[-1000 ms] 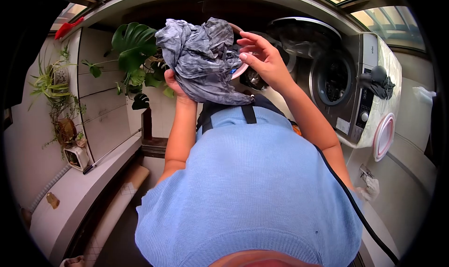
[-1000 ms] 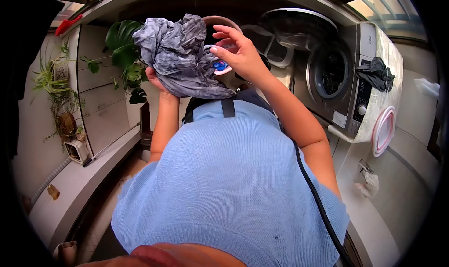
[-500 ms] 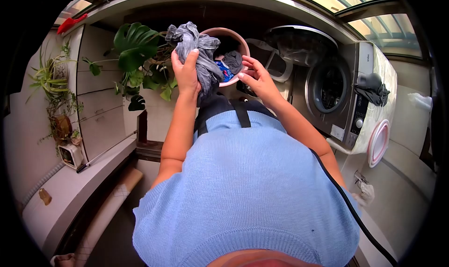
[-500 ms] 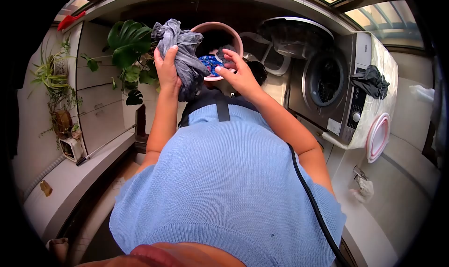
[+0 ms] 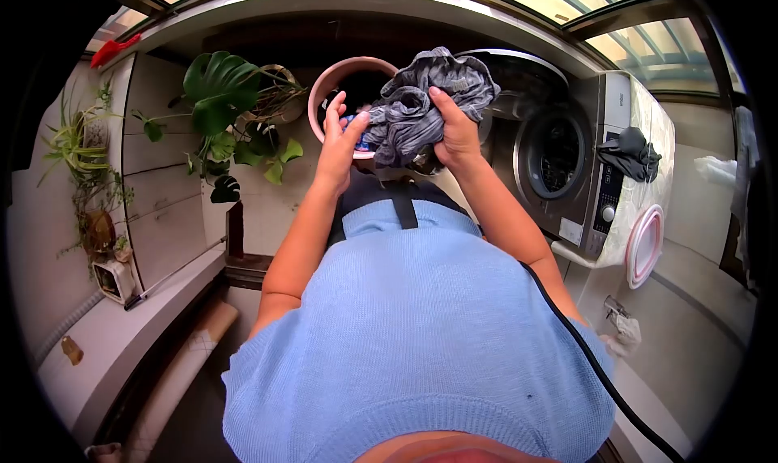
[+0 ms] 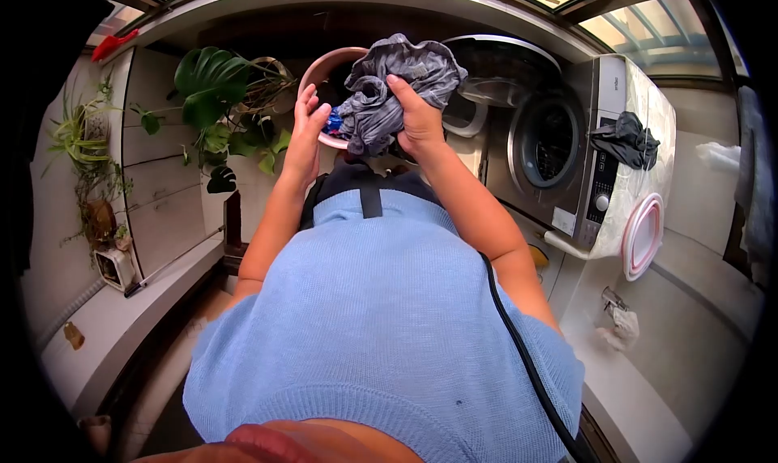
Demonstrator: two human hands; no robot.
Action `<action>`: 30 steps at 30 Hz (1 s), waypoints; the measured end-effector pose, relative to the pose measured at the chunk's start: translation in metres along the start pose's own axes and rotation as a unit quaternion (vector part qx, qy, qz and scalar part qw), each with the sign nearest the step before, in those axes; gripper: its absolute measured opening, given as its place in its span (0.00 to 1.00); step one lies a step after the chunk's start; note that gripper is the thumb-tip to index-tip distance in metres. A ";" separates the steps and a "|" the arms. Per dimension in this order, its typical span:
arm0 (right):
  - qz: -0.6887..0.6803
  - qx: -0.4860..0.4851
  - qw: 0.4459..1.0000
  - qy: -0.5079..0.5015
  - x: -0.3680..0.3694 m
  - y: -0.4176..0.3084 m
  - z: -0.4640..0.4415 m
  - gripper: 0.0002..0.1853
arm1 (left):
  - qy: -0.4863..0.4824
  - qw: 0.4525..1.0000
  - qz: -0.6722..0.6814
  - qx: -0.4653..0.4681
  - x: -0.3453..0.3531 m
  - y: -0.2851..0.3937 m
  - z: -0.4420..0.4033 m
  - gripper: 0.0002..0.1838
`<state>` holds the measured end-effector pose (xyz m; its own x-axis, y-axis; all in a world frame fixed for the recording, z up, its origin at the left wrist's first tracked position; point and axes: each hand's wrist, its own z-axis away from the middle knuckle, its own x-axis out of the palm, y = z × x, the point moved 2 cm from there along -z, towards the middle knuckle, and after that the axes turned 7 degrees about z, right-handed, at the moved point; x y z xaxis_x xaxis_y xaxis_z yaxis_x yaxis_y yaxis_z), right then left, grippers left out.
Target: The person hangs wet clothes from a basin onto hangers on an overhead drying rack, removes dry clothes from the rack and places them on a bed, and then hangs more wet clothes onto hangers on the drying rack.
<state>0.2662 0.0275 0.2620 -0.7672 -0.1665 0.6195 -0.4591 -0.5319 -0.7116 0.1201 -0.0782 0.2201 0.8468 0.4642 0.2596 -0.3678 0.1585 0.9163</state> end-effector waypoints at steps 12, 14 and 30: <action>0.092 -0.026 0.995 0.020 -0.019 -0.029 0.022 0.19 | -0.083 0.835 0.498 -0.220 0.045 -0.020 -0.014 0.24; 0.162 -0.043 0.984 0.055 -0.060 -0.035 0.013 0.21 | -0.093 0.899 0.398 -0.158 0.049 -0.012 -0.005 0.24; 0.042 0.071 0.988 -0.134 -0.049 -0.052 0.049 0.79 | -0.277 0.820 0.332 -0.375 0.072 -0.020 -0.007 0.25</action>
<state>0.3494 0.0224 0.2847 -0.6454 -0.4176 0.6396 -0.3170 -0.6154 -0.7217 0.1858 -0.0415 0.2188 0.3333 0.2309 0.9141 -0.7753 0.6188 0.1264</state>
